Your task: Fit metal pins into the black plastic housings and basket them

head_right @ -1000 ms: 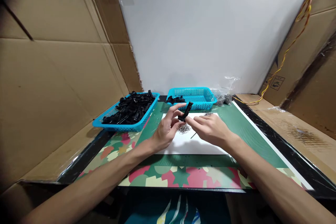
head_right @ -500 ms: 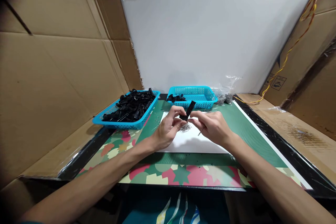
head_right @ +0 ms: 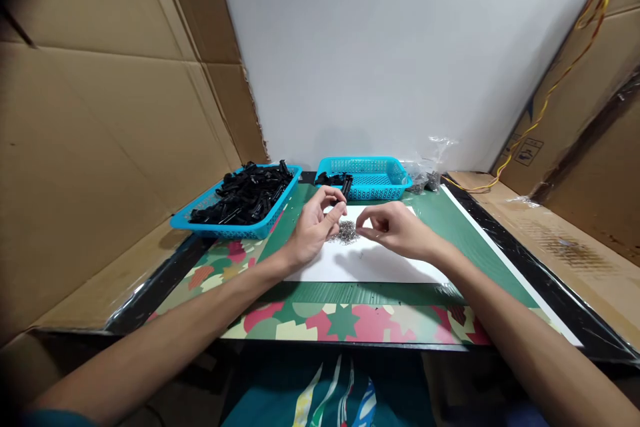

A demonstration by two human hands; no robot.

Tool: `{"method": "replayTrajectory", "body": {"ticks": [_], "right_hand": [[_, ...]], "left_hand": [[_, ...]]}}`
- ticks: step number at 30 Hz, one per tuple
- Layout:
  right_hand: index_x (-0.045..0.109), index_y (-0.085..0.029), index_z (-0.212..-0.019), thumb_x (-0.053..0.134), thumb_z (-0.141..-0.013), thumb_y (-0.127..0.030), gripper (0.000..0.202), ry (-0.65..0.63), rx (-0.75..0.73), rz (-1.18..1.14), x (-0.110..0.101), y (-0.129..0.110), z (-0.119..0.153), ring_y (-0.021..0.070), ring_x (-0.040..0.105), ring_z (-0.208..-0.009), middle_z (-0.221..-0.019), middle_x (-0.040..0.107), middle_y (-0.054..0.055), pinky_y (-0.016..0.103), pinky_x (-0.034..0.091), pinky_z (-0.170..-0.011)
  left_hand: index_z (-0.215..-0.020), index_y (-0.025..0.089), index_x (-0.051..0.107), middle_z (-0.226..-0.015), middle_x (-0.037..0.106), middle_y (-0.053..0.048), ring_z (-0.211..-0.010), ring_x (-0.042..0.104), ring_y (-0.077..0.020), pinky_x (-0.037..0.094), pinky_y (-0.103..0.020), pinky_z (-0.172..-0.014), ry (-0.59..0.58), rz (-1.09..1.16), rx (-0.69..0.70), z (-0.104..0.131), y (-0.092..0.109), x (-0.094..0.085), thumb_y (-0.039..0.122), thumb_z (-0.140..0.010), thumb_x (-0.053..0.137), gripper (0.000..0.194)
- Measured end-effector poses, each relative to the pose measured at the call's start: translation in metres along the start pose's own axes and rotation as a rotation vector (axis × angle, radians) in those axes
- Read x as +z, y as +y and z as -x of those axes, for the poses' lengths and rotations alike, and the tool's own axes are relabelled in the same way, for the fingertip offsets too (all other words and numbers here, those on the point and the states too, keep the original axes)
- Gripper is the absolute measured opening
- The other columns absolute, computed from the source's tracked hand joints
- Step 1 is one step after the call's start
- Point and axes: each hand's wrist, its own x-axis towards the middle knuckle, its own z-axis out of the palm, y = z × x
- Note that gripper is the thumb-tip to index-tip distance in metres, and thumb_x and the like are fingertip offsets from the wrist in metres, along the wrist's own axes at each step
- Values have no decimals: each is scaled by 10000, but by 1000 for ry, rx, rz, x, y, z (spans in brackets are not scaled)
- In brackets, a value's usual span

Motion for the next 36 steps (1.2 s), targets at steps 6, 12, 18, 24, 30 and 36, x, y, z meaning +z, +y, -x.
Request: {"method": "replayTrajectory", "body": {"ticks": [6,12,18,24,30,36], "right_hand": [[801,-163,-922,785,-867,-397,241,-318,190,82,3,12,-5,104,380,-546,-596,504,-39,289,244,-544],[832,-158,-914,730,-866,-295,178,-336,154,66,7,18,-5,113,393,-579,-638,553,-14,287,269,-557],[827,-151,-899,660,-905,-268,205,-347,115,27,4,18,-5,124,421,-593,-654,605,0,282,290,-556],[808,-145,-904,644,-952,-326,249,-334,71,-6,-1,17,-2,111,358,-565,-610,487,-35,271,248,-530],[832,-183,-911,674,-901,-232,166,-366,88,31,2,16,-2,111,395,-588,-629,501,-35,272,265,-560],[795,-169,-910,618,-928,-175,178,-364,80,148,8,16,-1,114,411,-596,-676,588,-12,284,278,-588]], "left_hand": [[-1026,202,547,-949,523,-6,-575,412,-41,334,-169,-446,74,29,-17,-7,-7,-3,398,-993,629,215],[-1016,198,547,-937,535,1,-527,394,-23,303,-169,-418,37,44,-57,-7,-5,-2,415,-957,663,252],[-1004,190,555,-920,542,-11,-564,438,-42,320,-164,-433,22,19,-132,-7,-7,-2,397,-949,654,235],[-991,177,616,-911,566,-20,-586,451,-57,366,-185,-473,24,-30,-148,-6,-2,-2,382,-938,646,214],[-997,160,654,-935,591,-24,-571,437,-51,374,-201,-491,6,-59,-164,-5,2,-1,396,-954,625,241],[-989,163,661,-853,593,1,-540,439,-56,368,-215,-503,-8,-100,-167,-5,0,-2,361,-953,615,207]]}}
